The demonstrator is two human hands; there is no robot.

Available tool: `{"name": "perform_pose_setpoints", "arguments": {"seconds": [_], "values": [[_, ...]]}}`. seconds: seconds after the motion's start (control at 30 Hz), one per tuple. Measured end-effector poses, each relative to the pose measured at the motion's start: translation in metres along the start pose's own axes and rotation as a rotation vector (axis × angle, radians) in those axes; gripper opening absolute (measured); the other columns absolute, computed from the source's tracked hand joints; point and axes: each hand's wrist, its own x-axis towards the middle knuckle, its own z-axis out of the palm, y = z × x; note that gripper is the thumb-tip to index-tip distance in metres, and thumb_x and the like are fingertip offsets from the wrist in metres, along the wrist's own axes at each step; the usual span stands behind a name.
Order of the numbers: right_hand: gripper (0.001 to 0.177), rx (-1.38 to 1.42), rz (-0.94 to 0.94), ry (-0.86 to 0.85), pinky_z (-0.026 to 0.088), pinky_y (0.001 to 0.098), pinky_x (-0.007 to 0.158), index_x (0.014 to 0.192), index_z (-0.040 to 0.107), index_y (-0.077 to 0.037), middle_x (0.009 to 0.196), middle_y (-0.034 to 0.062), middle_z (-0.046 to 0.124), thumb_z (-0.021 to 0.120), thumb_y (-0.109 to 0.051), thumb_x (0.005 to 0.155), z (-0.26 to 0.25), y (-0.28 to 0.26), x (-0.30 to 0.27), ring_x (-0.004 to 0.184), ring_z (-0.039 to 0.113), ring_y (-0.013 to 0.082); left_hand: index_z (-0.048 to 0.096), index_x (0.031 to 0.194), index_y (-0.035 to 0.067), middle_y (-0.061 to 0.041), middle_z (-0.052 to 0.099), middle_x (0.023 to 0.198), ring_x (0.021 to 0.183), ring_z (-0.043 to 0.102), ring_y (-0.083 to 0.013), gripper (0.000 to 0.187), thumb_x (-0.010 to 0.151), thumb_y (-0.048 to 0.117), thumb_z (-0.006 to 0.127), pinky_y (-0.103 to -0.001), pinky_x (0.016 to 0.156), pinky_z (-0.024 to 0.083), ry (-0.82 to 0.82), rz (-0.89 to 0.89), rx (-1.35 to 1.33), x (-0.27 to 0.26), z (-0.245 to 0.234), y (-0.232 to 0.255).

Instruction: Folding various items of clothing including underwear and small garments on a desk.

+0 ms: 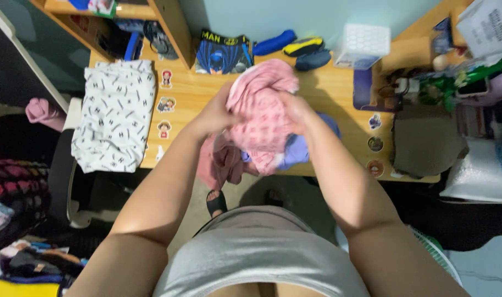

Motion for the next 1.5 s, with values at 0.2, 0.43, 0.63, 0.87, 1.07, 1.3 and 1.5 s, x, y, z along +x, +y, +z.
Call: {"name": "perform_pose_setpoints", "arguments": {"seconds": [0.2, 0.43, 0.63, 0.87, 1.07, 1.3, 1.5], "values": [[0.038, 0.192, -0.604, -0.724, 0.053, 0.0468, 0.111, 0.117, 0.068, 0.003, 0.119, 0.0175, 0.071, 0.058, -0.032, 0.107, 0.099, -0.07, -0.12, 0.117, 0.067, 0.0302, 0.054, 0.135, 0.005, -0.009, 0.069, 0.126, 0.114, 0.066, -0.0185, 0.067, 0.078, 0.025, 0.084, -0.033, 0.099, 0.054, -0.158, 0.035, 0.078, -0.011, -0.009, -0.064], [0.056, -0.1, -0.545, -0.749, 0.054, 0.0456, 0.106, 0.118, 0.069, 0.008, 0.125, 0.0254, 0.07, 0.047, -0.044, 0.118, 0.018, -0.115, -0.142, 0.117, 0.068, 0.0335, 0.06, 0.135, 0.008, -0.011, 0.074, 0.124, 0.112, 0.071, -0.0234, 0.059, 0.087, 0.039, 0.076, -0.037, 0.097, 0.057, -0.355, 0.097, 0.214, -0.016, -0.016, 0.029], [0.024, -0.173, -0.469, -0.001, 0.057, 0.04, 0.103, 0.127, 0.061, -0.01, 0.123, 0.0083, 0.067, 0.056, -0.027, 0.112, -0.151, -0.162, -0.086, 0.114, 0.068, 0.0207, 0.065, 0.134, 0.011, -0.013, 0.079, 0.123, 0.111, 0.076, -0.0275, 0.057, 0.094, 0.052, 0.07, -0.04, 0.095, 0.06, -0.506, 0.135, 0.341, -0.036, -0.016, 0.122], [0.034, -0.116, -0.965, -0.415, 0.046, 0.0363, 0.064, 0.079, 0.057, -0.008, 0.074, 0.0097, 0.058, 0.046, -0.028, 0.104, -0.137, -0.25, -0.21, 0.068, 0.055, 0.0239, 0.017, 0.158, 0.039, -0.007, 0.065, 0.137, 0.116, 0.07, -0.0265, 0.085, 0.087, 0.052, 0.063, -0.043, 0.098, 0.053, -0.717, -0.377, 1.391, -0.039, -0.068, 0.101], [0.055, -1.46, -0.309, 0.257, 0.057, 0.0472, 0.091, 0.114, 0.074, -0.011, 0.104, 0.0156, 0.074, 0.045, -0.054, 0.096, -0.052, -0.205, -0.238, 0.096, 0.069, 0.0321, 0.051, 0.15, 0.042, 0.011, 0.054, 0.154, 0.146, 0.045, -0.0219, 0.1, 0.068, 0.099, 0.049, -0.06, 0.117, 0.026, -0.408, -0.709, 1.99, -0.048, -0.162, 0.165], [0.085, -2.317, 0.185, 0.867, 0.056, 0.0465, 0.099, 0.135, 0.067, -0.009, 0.134, 0.0121, 0.07, 0.089, -0.057, 0.069, -0.059, -0.174, -0.168, 0.116, 0.069, 0.0305, 0.053, 0.146, 0.038, 0.001, 0.065, 0.137, 0.136, 0.052, -0.0258, 0.082, 0.083, 0.089, 0.035, -0.054, 0.121, 0.028, -0.232, -0.358, 1.952, -0.071, -0.13, 0.221], [0.119, -2.207, -0.289, 0.585, 0.047, 0.0432, 0.105, 0.148, 0.047, -0.008, 0.142, 0.021, 0.056, 0.105, -0.039, 0.048, -0.082, -0.198, -0.174, 0.125, 0.059, 0.0356, 0.054, 0.144, 0.015, -0.017, 0.072, 0.117, 0.105, 0.071, -0.0348, 0.075, 0.101, 0.074, 0.039, -0.057, 0.094, 0.049, 0.232, 0.02, 1.867, -0.08, -0.196, 0.192]]}}
